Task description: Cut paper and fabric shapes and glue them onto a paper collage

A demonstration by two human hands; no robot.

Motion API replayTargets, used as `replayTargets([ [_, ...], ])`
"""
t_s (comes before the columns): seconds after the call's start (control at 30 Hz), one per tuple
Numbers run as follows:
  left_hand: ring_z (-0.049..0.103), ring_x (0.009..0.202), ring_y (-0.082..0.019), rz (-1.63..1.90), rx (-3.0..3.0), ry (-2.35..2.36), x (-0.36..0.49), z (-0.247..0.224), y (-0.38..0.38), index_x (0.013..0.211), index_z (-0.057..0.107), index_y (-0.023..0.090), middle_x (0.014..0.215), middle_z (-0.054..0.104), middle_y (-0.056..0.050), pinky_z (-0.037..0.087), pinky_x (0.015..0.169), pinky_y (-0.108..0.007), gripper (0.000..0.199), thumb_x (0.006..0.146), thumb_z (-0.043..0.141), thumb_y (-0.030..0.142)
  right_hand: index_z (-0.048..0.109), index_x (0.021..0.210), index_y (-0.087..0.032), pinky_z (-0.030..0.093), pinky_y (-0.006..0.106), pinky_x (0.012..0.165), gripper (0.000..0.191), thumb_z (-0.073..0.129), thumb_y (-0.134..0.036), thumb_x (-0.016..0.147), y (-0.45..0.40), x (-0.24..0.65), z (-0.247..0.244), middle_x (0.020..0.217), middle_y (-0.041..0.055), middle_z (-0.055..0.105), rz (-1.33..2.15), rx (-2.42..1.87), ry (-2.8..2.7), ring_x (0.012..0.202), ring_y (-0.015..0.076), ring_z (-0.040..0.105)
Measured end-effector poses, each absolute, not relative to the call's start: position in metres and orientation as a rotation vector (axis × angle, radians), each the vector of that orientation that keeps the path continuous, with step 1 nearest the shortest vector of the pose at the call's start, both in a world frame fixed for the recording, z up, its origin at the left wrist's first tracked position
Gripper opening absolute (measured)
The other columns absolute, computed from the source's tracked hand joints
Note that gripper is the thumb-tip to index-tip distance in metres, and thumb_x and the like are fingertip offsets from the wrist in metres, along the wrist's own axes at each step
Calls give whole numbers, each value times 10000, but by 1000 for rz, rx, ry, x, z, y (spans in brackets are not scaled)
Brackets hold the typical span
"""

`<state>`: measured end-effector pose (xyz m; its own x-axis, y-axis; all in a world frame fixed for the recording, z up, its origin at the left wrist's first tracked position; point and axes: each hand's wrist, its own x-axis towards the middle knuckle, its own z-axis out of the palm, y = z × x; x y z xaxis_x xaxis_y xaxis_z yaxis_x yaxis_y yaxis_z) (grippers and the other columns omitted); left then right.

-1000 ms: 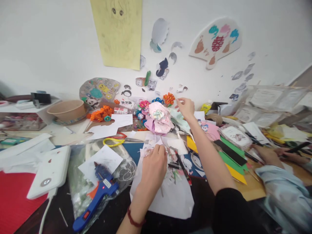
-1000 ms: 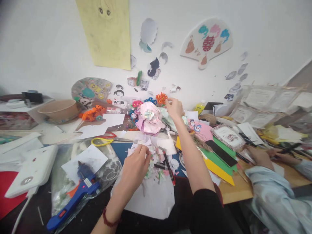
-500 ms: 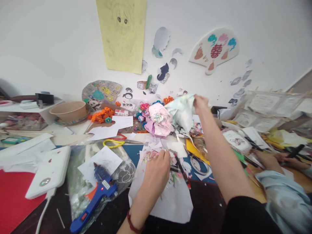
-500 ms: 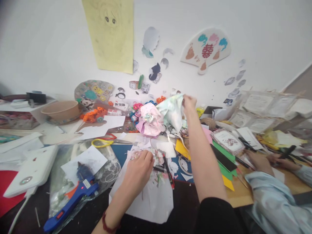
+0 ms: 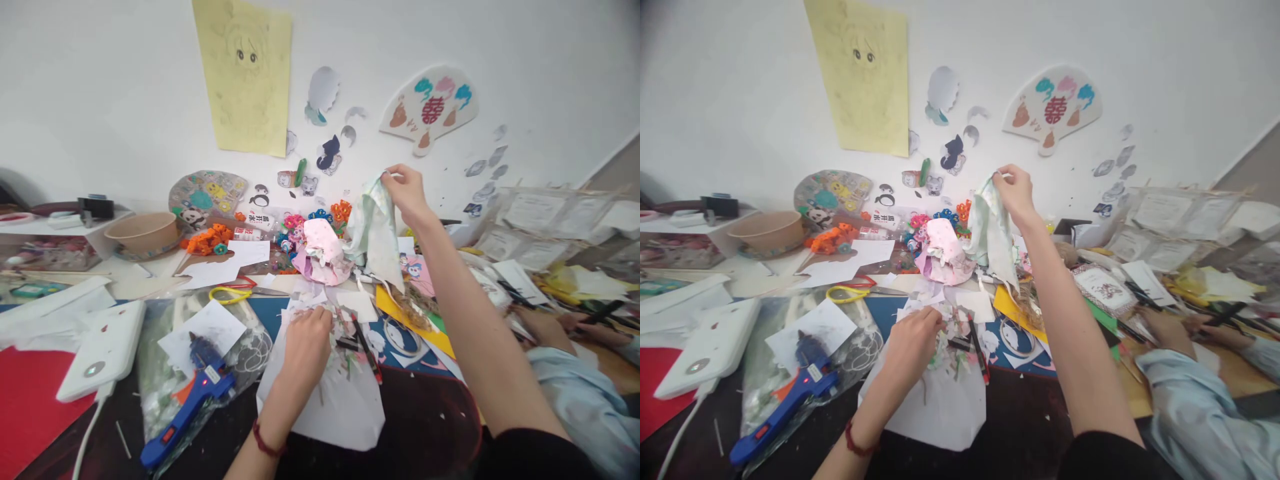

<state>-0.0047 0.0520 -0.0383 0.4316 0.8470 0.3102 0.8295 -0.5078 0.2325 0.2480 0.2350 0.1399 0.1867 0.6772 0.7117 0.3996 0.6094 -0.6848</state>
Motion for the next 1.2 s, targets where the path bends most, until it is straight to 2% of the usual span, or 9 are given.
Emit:
replayTargets([
  [0.2, 649, 1106, -221, 938, 2477, 1562, 9, -22, 54, 1298, 520, 199, 1308, 623, -95, 513, 800, -293, 302, 1015, 423, 233, 694, 859, -180, 463, 267, 660, 187, 694, -353, 788, 188, 229, 123, 756, 8, 676, 451, -1072, -1775, 696, 140, 586],
  [0.33, 584, 1221, -320, 1158, 2367, 1708, 28, 21, 82, 1519, 215, 108, 1526, 372, -238, 537, 793, -336, 752, 935, 577, 412, 686, 867, -185, 482, 289, 716, 257, 692, -434, 804, 158, 219, 113, 823, 19, 687, 642, -997, -1874, 740, 156, 606],
  [0.4, 637, 1123, -307, 1233, 2314, 1737, 35, 44, 110, 1501, 290, 139, 1461, 468, -213, 530, 810, -347, 704, 915, 594, 385, 678, 886, -189, 498, 307, 733, 289, 676, -470, 816, 149, 215, 103, 853, 33, 688, 701, -979, -1893, 774, 179, 622],
  [0.47, 676, 1008, -280, 1189, 2348, 1676, 41, 64, 140, 1279, 570, 215, 1146, 691, -110, 515, 834, -355, 364, 928, 539, 306, 661, 1012, -206, 518, 342, 796, 359, 698, -487, 794, 144, 211, 85, 1017, 64, 692, 617, -980, -1867, 892, 220, 643],
  [0.6, 685, 889, -243, 1368, 2265, 1485, 52, 101, 189, 1000, 678, 179, 790, 709, -64, 494, 877, -354, 229, 861, 497, 162, 440, 1408, -223, 476, 463, 997, 872, 823, -408, 646, 153, 208, 37, 1403, 141, 528, 141, -1158, -1794, 1219, 338, 542],
  [0.7, 680, 691, -186, 1429, 2061, 1355, 56, 133, 216, 935, 662, 139, 597, 639, -25, 512, 839, -322, 227, 842, 457, 108, 568, 1302, -184, 496, 473, 933, 593, 703, -259, 730, 174, 225, 28, 1172, 168, 675, -53, -1644, -1650, 1114, 367, 615],
  [0.8, 684, 640, -162, 1485, 1956, 1386, 47, 166, 237, 1030, 628, 91, 690, 678, -67, 533, 719, -282, 287, 873, 388, 92, 720, 1004, -174, 481, 510, 910, 248, 626, -209, 777, 195, 264, 62, 970, 198, 717, -123, -1782, -1490, 1042, 396, 643],
  [1.0, 713, 686, -139, 1566, 1757, 1439, 9, 177, 255, 1200, 603, 89, 965, 723, -131, 531, 663, -233, 449, 826, 369, 5, 734, 1024, -150, 478, 533, 903, 258, 606, -198, 806, 200, 320, 133, 1021, 224, 700, -232, -1921, -1258, 1057, 388, 645],
  [1.2, 698, 899, -216, 1580, 1797, 1605, -24, 157, 240, 1108, 712, 171, 1024, 729, -100, 510, 829, -336, 414, 809, 449, 61, 710, 1054, -139, 536, 370, 751, 277, 527, -190, 852, 181, 321, 108, 657, 82, 677, 10, -1955, -1300, 677, 227, 695],
])
